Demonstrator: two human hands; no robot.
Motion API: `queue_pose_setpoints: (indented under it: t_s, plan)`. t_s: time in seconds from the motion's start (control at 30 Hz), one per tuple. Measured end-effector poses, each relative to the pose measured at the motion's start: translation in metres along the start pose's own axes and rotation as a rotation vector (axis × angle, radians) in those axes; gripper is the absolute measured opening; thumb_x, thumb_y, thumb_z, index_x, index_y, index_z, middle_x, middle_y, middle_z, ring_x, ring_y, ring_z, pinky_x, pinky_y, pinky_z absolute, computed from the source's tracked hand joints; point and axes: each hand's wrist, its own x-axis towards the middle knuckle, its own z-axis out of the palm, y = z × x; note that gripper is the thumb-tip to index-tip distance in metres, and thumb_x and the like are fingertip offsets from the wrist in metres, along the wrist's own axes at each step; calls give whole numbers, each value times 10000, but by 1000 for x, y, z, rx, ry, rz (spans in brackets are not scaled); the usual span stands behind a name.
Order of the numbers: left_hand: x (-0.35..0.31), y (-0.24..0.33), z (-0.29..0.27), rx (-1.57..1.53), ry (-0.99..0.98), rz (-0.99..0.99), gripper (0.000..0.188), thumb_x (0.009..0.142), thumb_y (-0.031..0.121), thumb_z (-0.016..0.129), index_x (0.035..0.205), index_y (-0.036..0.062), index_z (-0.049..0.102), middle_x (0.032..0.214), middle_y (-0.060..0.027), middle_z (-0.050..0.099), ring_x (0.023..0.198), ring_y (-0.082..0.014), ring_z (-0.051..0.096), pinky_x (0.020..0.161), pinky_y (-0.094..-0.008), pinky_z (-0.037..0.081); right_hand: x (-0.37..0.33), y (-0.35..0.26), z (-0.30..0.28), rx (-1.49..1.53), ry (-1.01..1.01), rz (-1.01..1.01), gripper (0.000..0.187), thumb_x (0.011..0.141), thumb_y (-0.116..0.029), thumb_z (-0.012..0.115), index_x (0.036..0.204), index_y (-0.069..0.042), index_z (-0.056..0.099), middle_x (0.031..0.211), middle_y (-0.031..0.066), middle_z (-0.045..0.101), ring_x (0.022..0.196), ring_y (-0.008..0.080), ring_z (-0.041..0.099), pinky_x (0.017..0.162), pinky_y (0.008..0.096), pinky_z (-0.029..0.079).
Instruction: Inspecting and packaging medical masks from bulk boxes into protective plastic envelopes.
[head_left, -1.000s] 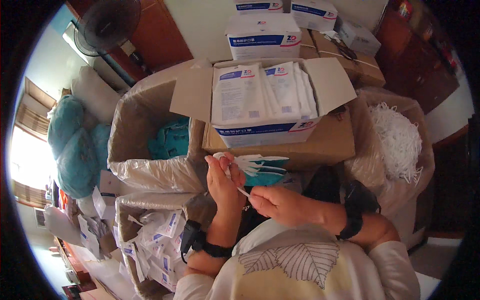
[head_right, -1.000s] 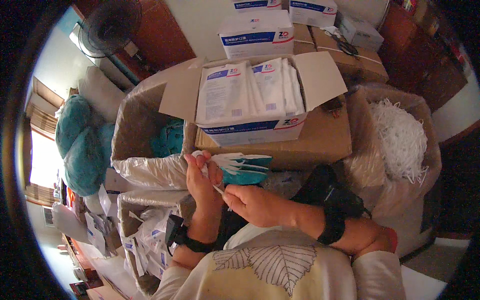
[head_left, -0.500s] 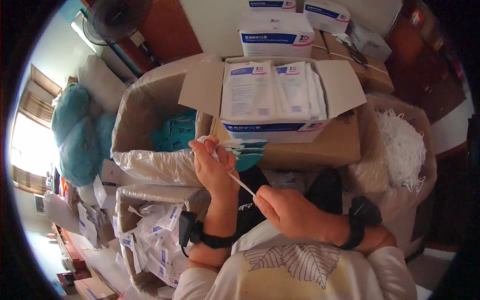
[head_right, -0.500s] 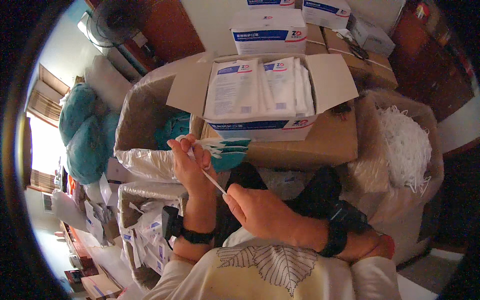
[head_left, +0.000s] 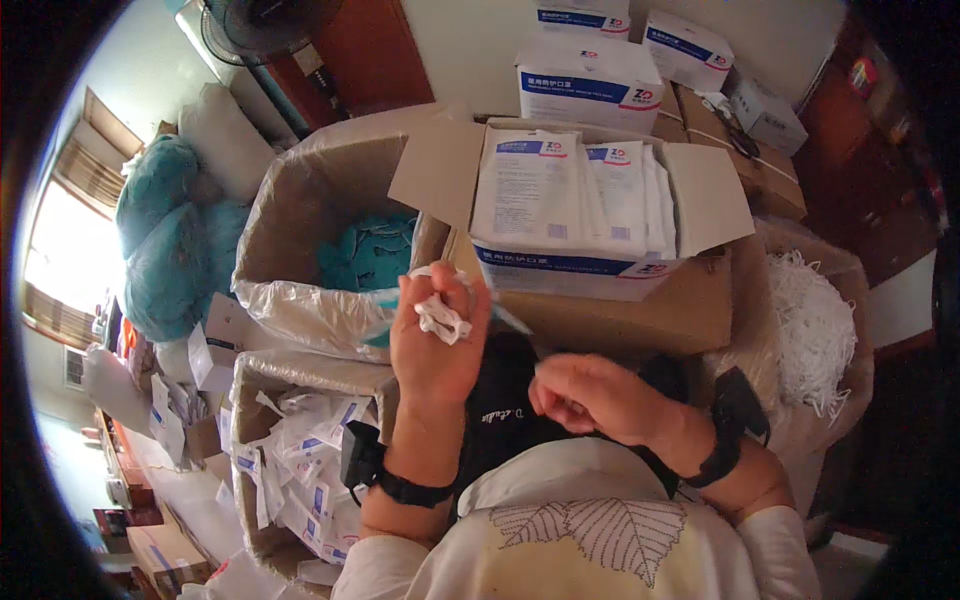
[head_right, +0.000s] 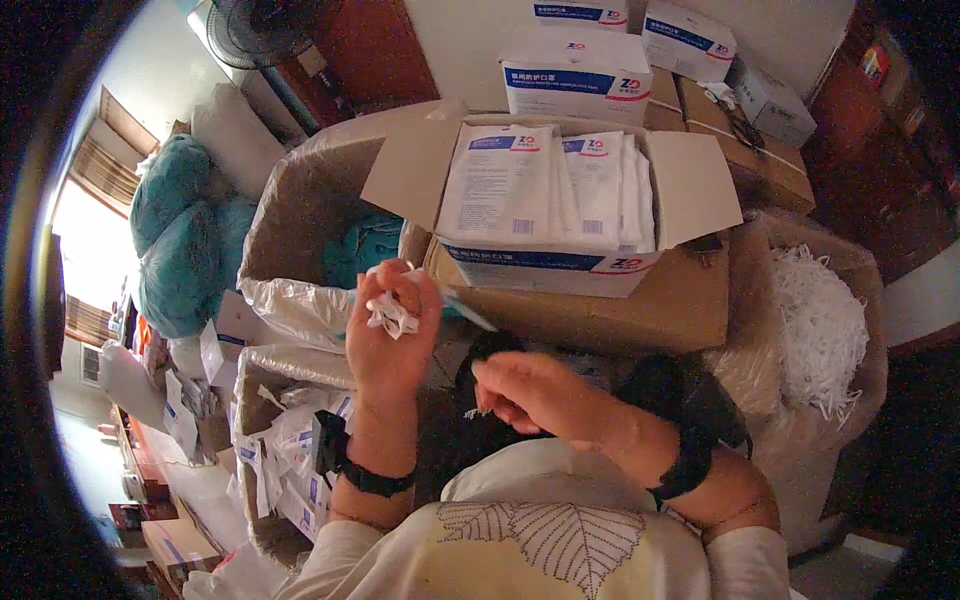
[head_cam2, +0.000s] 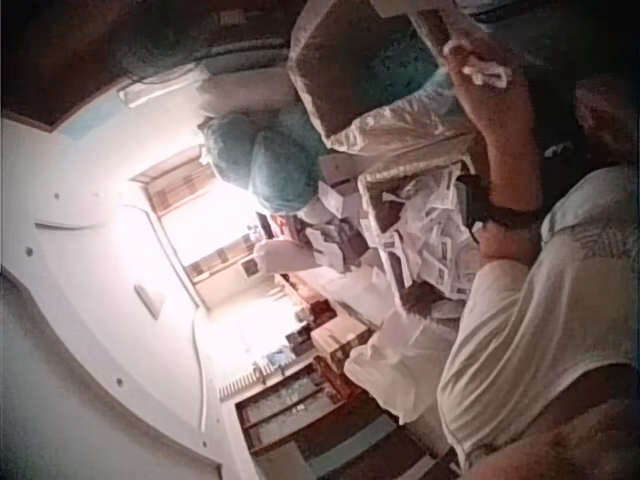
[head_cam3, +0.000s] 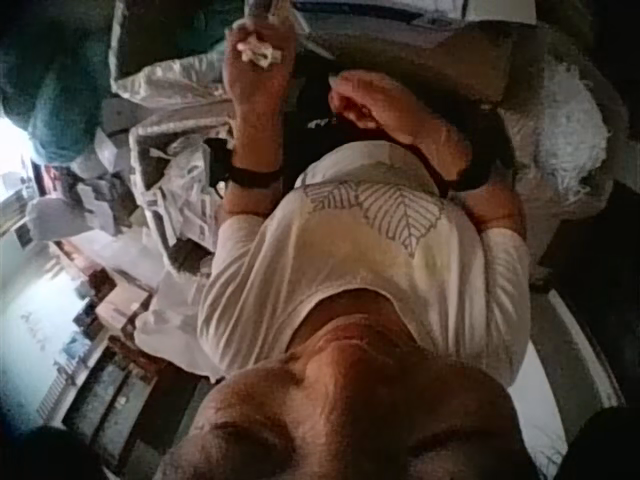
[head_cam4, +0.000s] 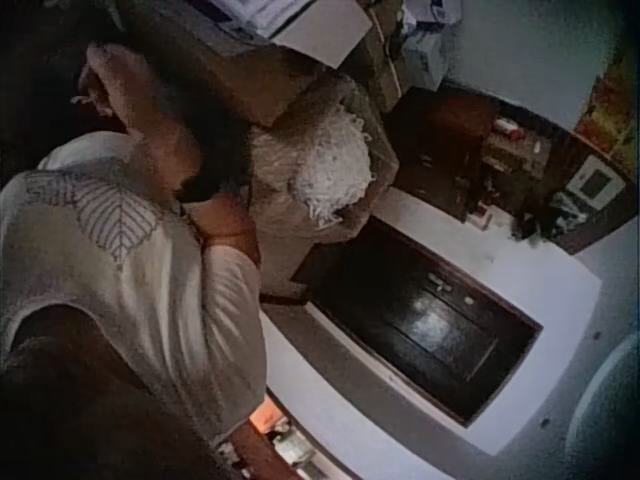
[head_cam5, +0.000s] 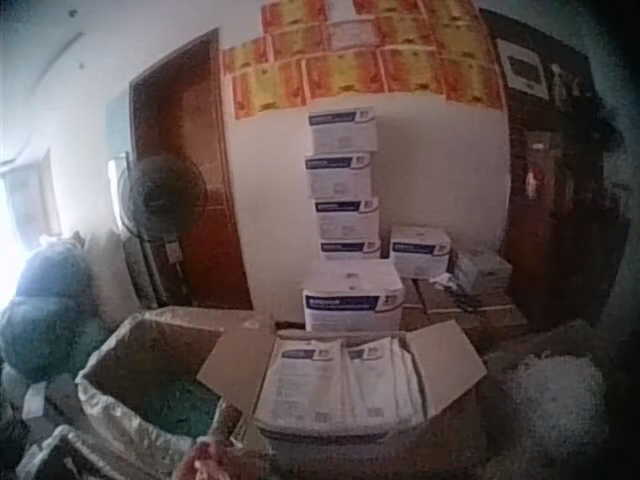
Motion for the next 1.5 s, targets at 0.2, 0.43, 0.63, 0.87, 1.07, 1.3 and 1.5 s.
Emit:
queue_pose_setpoints:
  t_s: [0.2,0.43,0.63,0.87,1.07,1.3,1.5]
  plan:
    - [-14,-25,9,-117,2,-118,342,943,326,307,763,99,488,1024,-19,554,1107,-175,496,1005,-441,264,26,-8,18,-553,320,-593,177,891,-194,487,884,-17,490,660,-5,458,562,63,442,501,214,373]
    - [-19,-38,-1,-66,-65,-214,357,940,341,315,733,110,491,1089,-27,525,1180,-193,401,1010,-403,272,40,-2,-2,-722,334,-785,145,897,-182,482,898,-37,469,675,-20,448,555,66,441,477,224,368]
    - [-21,-42,1,0,120,-216,334,937,343,328,784,110,513,1102,-26,520,1185,-199,392,1002,-372,290,21,-16,-18,130,-35,-132,225,930,-297,401,856,-98,476,656,-43,398,526,25,324,428,158,247]
    - [-26,-47,5,270,136,-218,344,941,367,304,772,105,451,1120,-27,495,1190,-202,379,949,-363,357,21,-15,-16,38,-77,-105,242,926,-203,400,1101,-57,482,757,-1,470,549,36,337,443,157,255]
    - [-25,-50,-11,285,93,-121,351,941,373,305,775,96,443,1074,-40,505,1117,-195,440,786,-312,458,22,-14,-16,269,-102,-6,211,914,-187,423,1048,-53,514,801,24,523,546,37,346,447,156,261]
    - [-31,-55,-12,600,303,-48,347,933,381,339,779,92,453,993,-52,520,755,-160,541,618,-286,480,27,-3,-17,-27,-44,-1,200,914,-245,434,855,-81,533,736,-13,532,573,32,399,474,172,322]
    - [-25,-45,-27,257,343,-134,314,929,350,377,744,111,462,896,-15,503,571,-90,446,520,-240,402,23,13,-25,-465,45,-4,245,903,-249,439,816,-43,538,657,9,521,582,79,459,520,229,375]
